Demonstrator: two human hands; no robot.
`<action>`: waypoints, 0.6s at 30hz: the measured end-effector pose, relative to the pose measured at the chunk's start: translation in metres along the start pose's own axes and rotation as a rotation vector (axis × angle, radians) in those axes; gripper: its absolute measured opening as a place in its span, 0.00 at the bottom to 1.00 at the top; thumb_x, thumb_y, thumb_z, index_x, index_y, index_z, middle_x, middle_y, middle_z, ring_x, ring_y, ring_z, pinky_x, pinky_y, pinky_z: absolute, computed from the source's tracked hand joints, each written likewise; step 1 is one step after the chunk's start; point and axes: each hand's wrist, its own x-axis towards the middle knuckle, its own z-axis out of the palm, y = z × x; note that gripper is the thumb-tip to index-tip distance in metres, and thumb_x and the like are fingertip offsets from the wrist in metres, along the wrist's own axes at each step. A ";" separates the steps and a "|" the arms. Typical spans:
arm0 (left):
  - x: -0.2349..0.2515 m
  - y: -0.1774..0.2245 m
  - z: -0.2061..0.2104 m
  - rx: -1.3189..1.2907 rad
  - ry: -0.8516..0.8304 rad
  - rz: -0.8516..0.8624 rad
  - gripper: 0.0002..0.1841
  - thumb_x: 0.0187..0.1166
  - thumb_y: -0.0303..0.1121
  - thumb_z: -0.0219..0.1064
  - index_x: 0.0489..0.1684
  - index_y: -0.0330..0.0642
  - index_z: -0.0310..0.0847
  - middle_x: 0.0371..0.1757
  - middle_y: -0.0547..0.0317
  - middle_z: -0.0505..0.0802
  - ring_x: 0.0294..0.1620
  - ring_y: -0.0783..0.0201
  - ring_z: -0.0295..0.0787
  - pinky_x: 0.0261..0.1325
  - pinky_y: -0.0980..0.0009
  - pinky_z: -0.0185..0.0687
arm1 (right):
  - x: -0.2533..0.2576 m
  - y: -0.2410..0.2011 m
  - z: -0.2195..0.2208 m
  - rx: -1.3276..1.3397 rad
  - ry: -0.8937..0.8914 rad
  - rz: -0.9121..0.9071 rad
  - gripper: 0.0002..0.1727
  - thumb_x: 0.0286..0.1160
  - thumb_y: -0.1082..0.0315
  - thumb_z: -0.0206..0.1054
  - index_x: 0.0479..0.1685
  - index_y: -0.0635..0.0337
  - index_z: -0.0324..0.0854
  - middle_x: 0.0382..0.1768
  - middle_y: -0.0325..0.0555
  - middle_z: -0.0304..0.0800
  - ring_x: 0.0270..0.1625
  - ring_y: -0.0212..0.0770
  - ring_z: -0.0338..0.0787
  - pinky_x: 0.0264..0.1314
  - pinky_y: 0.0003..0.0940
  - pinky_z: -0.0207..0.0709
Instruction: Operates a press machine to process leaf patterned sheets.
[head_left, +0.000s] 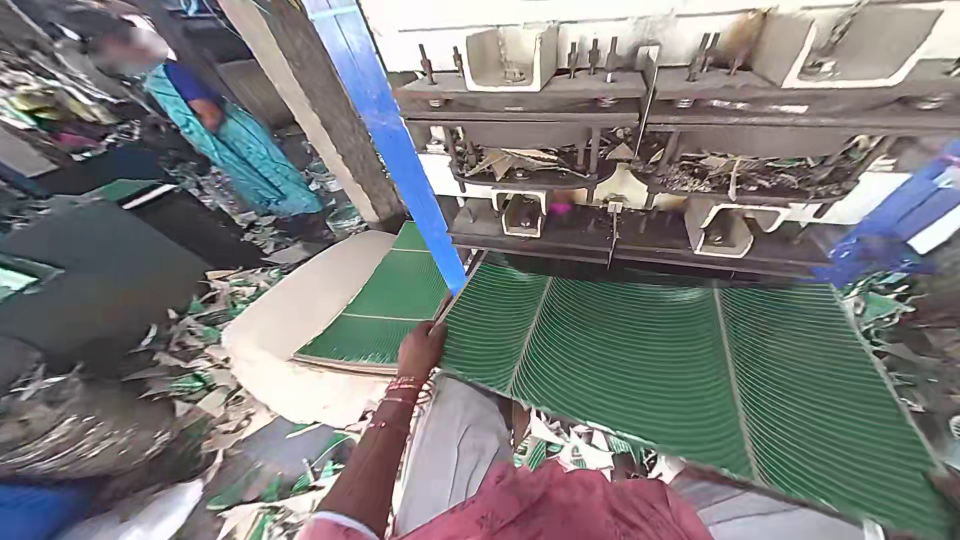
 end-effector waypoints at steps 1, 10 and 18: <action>0.013 0.006 0.004 -0.060 0.029 -0.035 0.24 0.93 0.43 0.50 0.65 0.28 0.82 0.63 0.28 0.88 0.69 0.34 0.84 0.72 0.34 0.71 | 0.011 0.003 0.019 0.116 0.025 0.039 0.12 0.83 0.70 0.53 0.57 0.60 0.77 0.37 0.28 0.86 0.36 0.20 0.87 0.42 0.24 0.85; 0.096 0.061 0.071 -0.826 0.349 -0.181 0.22 0.88 0.39 0.64 0.70 0.30 0.79 0.60 0.34 0.90 0.57 0.48 0.90 0.65 0.51 0.83 | 0.113 -0.012 0.153 -0.012 0.227 0.020 0.19 0.85 0.65 0.64 0.67 0.69 0.81 0.57 0.57 0.87 0.50 0.40 0.88 0.56 0.39 0.82; 0.128 0.070 0.107 -0.446 0.568 0.029 0.27 0.90 0.43 0.55 0.79 0.34 0.74 0.74 0.27 0.81 0.81 0.34 0.72 0.82 0.39 0.61 | 0.166 0.007 0.193 -0.368 0.235 -0.127 0.25 0.92 0.65 0.49 0.81 0.68 0.69 0.74 0.69 0.79 0.78 0.60 0.79 0.81 0.55 0.68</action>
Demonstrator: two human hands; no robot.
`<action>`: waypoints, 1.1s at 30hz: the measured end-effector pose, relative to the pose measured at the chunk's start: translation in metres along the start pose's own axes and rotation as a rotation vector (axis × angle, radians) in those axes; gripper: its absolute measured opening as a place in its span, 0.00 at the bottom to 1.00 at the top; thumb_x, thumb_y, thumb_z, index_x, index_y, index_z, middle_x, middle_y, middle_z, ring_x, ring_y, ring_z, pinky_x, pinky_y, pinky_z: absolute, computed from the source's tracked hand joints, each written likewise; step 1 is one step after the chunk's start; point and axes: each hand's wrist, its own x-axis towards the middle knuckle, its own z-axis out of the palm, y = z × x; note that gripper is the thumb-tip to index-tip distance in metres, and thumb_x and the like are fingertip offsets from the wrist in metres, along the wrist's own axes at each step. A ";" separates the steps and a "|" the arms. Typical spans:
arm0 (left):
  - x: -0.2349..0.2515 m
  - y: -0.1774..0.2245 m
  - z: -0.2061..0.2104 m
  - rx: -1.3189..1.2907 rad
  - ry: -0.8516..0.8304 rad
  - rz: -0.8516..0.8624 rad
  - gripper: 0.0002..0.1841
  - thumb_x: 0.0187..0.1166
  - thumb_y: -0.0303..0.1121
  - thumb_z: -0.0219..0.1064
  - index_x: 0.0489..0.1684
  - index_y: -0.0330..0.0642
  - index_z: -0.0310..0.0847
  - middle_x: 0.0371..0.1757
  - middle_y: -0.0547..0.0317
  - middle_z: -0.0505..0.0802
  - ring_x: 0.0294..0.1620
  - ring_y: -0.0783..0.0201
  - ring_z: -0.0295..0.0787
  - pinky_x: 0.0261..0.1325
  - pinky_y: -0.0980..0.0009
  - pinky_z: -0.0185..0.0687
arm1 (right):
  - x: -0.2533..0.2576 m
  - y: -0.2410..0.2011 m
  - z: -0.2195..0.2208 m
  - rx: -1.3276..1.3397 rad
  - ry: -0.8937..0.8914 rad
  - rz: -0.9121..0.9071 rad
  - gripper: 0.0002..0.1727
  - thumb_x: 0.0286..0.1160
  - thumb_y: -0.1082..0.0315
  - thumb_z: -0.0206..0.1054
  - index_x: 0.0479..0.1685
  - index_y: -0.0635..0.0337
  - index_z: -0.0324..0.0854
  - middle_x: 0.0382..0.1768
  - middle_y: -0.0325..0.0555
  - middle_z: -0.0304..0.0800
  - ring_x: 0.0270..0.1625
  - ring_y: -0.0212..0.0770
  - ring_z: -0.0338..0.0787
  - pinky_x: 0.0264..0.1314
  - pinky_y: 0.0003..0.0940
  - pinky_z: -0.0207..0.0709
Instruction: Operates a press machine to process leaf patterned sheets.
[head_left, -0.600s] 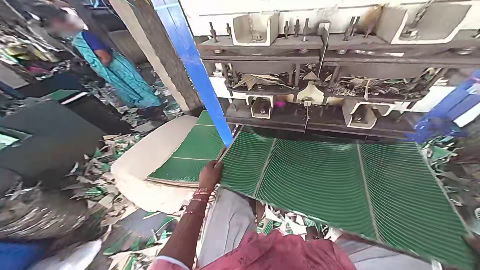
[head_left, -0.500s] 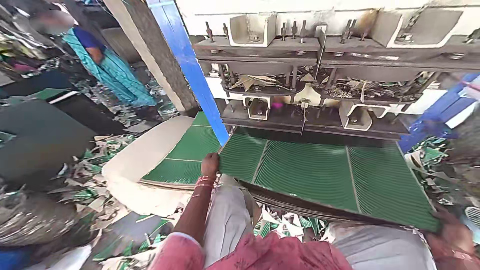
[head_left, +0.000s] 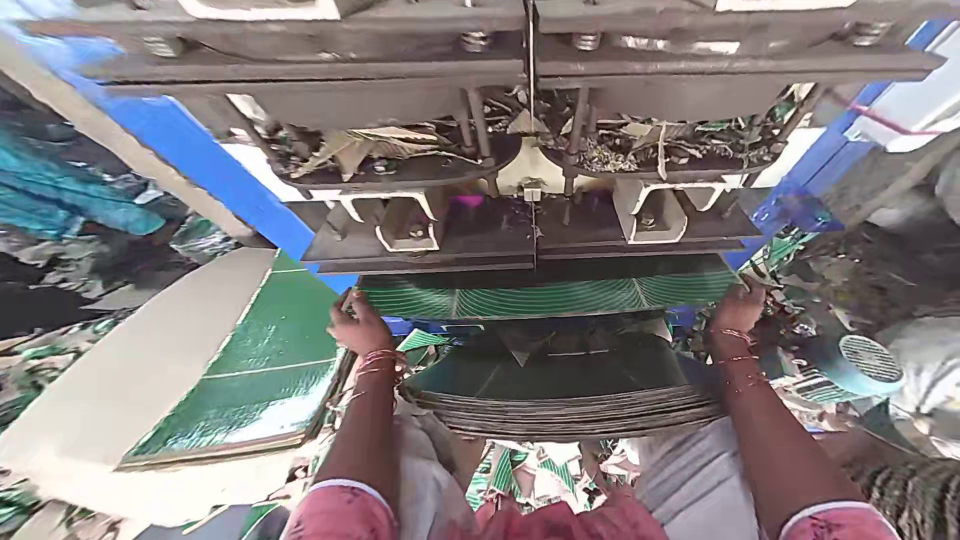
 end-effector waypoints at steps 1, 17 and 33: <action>0.004 0.003 0.003 0.066 -0.003 -0.010 0.28 0.90 0.45 0.53 0.81 0.36 0.73 0.78 0.25 0.78 0.84 0.31 0.67 0.83 0.35 0.56 | 0.007 0.007 0.008 -0.016 -0.024 -0.024 0.25 0.91 0.66 0.47 0.83 0.67 0.67 0.76 0.70 0.77 0.80 0.63 0.76 0.82 0.61 0.64; 0.030 -0.014 0.031 0.090 -0.192 -0.044 0.29 0.94 0.45 0.47 0.86 0.33 0.63 0.75 0.31 0.81 0.78 0.44 0.79 0.82 0.48 0.68 | 0.037 0.035 0.050 0.103 -0.218 -0.127 0.28 0.95 0.59 0.41 0.84 0.68 0.63 0.78 0.66 0.75 0.79 0.51 0.78 0.82 0.46 0.68; 0.017 -0.010 0.012 -0.002 -0.221 -0.122 0.34 0.91 0.59 0.45 0.85 0.43 0.64 0.75 0.42 0.82 0.72 0.49 0.83 0.71 0.43 0.79 | 0.021 0.025 0.033 0.176 -0.201 -0.100 0.25 0.91 0.61 0.46 0.81 0.62 0.70 0.69 0.53 0.82 0.60 0.35 0.87 0.61 0.34 0.83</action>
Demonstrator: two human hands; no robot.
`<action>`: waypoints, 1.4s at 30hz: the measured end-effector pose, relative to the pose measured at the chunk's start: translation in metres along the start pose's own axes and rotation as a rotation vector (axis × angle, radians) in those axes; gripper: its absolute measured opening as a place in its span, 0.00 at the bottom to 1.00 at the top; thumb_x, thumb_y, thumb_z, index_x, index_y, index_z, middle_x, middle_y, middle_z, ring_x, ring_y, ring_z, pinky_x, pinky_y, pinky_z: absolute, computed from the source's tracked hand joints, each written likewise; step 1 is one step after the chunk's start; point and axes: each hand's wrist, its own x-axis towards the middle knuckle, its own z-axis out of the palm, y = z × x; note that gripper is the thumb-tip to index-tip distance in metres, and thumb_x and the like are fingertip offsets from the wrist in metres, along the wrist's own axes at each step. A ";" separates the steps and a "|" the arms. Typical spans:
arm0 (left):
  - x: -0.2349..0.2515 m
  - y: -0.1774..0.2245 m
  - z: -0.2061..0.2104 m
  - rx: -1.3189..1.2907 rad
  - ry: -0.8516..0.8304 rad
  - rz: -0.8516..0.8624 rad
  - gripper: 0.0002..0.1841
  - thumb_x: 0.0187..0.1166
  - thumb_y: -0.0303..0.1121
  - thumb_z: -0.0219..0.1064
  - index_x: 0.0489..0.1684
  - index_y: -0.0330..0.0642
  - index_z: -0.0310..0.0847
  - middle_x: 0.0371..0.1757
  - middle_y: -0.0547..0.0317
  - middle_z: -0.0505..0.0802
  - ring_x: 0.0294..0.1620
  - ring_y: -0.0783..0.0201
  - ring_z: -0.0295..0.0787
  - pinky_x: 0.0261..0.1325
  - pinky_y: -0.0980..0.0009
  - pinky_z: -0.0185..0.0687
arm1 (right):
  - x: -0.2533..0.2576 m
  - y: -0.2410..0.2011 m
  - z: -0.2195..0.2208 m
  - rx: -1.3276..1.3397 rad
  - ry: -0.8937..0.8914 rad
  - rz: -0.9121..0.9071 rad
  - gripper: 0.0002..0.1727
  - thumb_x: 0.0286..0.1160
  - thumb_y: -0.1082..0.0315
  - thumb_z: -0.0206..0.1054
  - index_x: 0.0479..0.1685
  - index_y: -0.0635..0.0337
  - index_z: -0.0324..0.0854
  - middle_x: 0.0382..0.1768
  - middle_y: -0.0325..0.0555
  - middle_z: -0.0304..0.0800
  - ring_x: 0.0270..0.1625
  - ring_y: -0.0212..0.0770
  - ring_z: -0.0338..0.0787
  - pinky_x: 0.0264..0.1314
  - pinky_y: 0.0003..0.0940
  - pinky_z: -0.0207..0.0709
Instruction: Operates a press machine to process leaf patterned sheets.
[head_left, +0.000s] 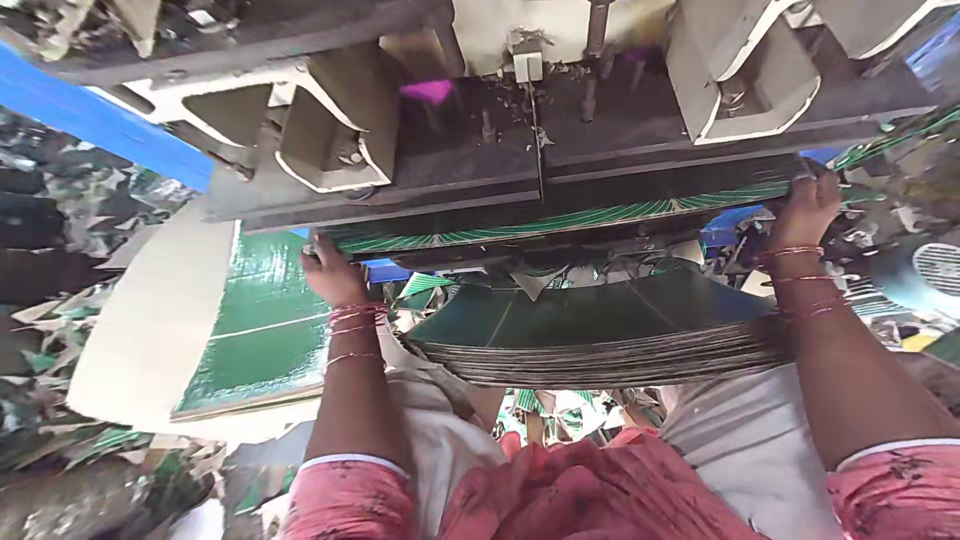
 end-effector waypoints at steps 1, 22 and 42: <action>0.001 0.004 0.002 -0.005 0.017 0.013 0.32 0.93 0.56 0.46 0.84 0.40 0.66 0.73 0.42 0.83 0.70 0.52 0.84 0.71 0.47 0.79 | -0.014 -0.012 -0.007 -0.028 -0.050 0.007 0.26 0.94 0.60 0.44 0.84 0.60 0.66 0.73 0.55 0.79 0.66 0.39 0.84 0.68 0.38 0.79; -0.043 0.043 -0.076 -0.275 0.143 0.164 0.23 0.84 0.26 0.62 0.75 0.28 0.65 0.59 0.57 0.80 0.54 0.76 0.78 0.62 0.76 0.75 | 0.062 -0.039 -0.119 -0.537 0.260 -0.210 0.31 0.86 0.60 0.55 0.86 0.65 0.66 0.80 0.67 0.75 0.85 0.59 0.73 0.88 0.51 0.62; -0.191 -0.002 0.047 1.077 -1.386 0.473 0.41 0.83 0.67 0.57 0.82 0.40 0.71 0.78 0.38 0.82 0.80 0.38 0.77 0.80 0.35 0.67 | 0.118 -0.094 -0.109 -1.001 -0.030 0.003 0.46 0.80 0.35 0.63 0.78 0.71 0.68 0.71 0.81 0.78 0.77 0.80 0.75 0.73 0.83 0.60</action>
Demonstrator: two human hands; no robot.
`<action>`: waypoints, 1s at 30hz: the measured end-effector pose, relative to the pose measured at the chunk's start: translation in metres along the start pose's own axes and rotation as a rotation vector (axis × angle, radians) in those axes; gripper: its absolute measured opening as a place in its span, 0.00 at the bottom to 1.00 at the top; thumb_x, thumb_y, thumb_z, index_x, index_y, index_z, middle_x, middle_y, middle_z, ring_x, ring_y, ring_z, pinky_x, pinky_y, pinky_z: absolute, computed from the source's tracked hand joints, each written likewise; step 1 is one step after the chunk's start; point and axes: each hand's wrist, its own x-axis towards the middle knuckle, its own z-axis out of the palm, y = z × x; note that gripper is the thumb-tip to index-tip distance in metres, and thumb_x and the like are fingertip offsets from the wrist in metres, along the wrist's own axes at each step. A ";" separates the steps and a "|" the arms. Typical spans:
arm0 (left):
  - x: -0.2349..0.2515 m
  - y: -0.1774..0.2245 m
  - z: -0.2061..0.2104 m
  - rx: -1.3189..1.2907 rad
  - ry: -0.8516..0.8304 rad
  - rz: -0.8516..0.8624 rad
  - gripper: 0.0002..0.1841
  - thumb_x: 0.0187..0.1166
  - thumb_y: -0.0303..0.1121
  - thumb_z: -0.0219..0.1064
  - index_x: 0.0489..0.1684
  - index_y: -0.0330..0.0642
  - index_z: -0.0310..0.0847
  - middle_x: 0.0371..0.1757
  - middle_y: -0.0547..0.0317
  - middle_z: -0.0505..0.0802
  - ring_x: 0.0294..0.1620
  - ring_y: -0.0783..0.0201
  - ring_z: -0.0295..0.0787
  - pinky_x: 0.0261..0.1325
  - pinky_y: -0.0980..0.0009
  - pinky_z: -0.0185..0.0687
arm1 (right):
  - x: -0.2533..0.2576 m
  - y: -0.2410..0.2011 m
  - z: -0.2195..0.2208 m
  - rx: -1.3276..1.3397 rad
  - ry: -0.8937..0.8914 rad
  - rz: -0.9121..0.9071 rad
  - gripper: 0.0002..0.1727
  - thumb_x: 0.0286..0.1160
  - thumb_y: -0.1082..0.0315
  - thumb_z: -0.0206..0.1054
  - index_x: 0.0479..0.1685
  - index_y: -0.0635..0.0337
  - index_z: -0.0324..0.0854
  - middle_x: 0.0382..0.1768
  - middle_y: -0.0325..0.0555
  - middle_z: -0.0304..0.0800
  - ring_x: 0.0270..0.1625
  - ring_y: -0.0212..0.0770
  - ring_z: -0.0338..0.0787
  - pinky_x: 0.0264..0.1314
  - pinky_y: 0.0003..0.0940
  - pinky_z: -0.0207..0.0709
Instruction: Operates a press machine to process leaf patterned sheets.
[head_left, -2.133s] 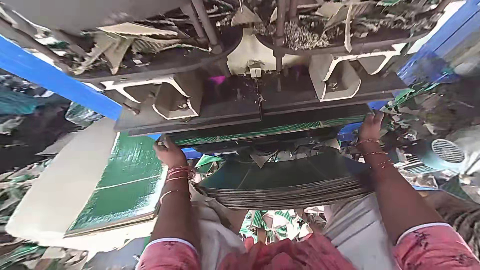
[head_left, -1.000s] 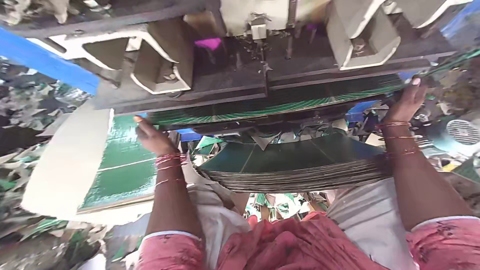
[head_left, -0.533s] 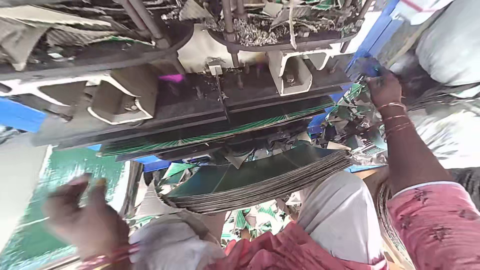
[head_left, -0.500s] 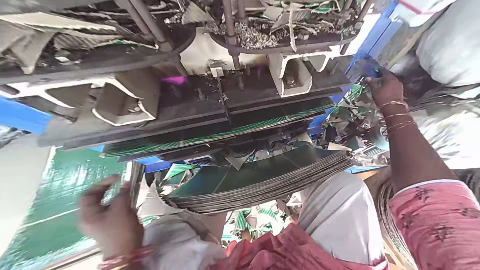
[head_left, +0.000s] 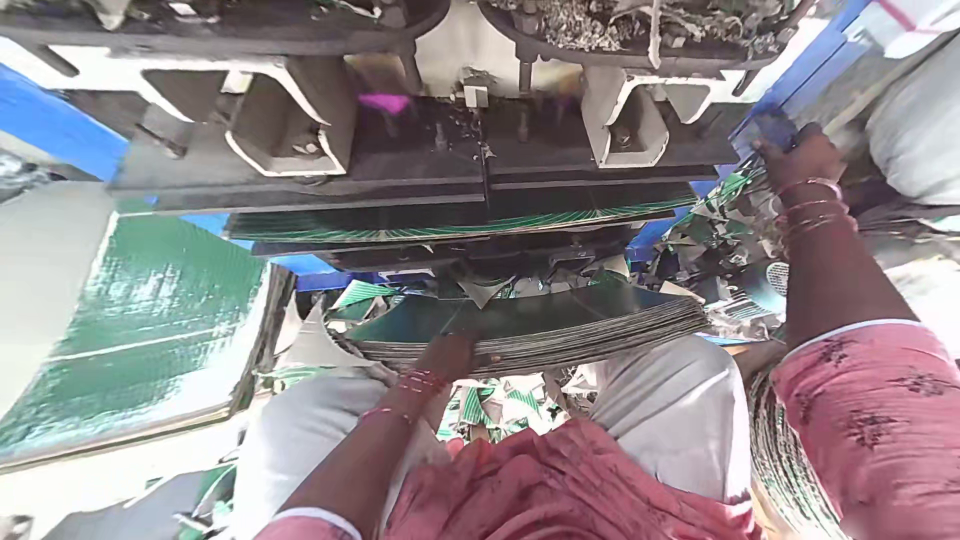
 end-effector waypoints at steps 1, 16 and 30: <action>0.002 -0.001 0.003 0.008 -0.015 0.000 0.41 0.82 0.68 0.57 0.82 0.42 0.72 0.77 0.38 0.83 0.79 0.38 0.78 0.79 0.35 0.69 | -0.003 0.002 0.006 0.009 0.011 -0.003 0.47 0.78 0.37 0.65 0.82 0.70 0.64 0.73 0.81 0.75 0.78 0.81 0.73 0.74 0.83 0.60; -0.046 0.018 0.006 0.091 0.090 0.007 0.16 0.86 0.25 0.57 0.66 0.30 0.83 0.69 0.30 0.86 0.71 0.30 0.82 0.68 0.33 0.78 | -0.269 0.000 0.077 0.058 -0.324 -0.358 0.32 0.82 0.51 0.68 0.75 0.70 0.78 0.75 0.71 0.79 0.76 0.69 0.80 0.79 0.67 0.69; -0.081 -0.022 0.003 0.059 0.422 -0.011 0.16 0.86 0.37 0.61 0.67 0.48 0.87 0.65 0.42 0.91 0.66 0.36 0.88 0.64 0.33 0.81 | -0.344 -0.084 0.060 -0.274 -0.593 -0.799 0.19 0.83 0.72 0.57 0.68 0.55 0.85 0.59 0.63 0.92 0.64 0.67 0.89 0.64 0.68 0.78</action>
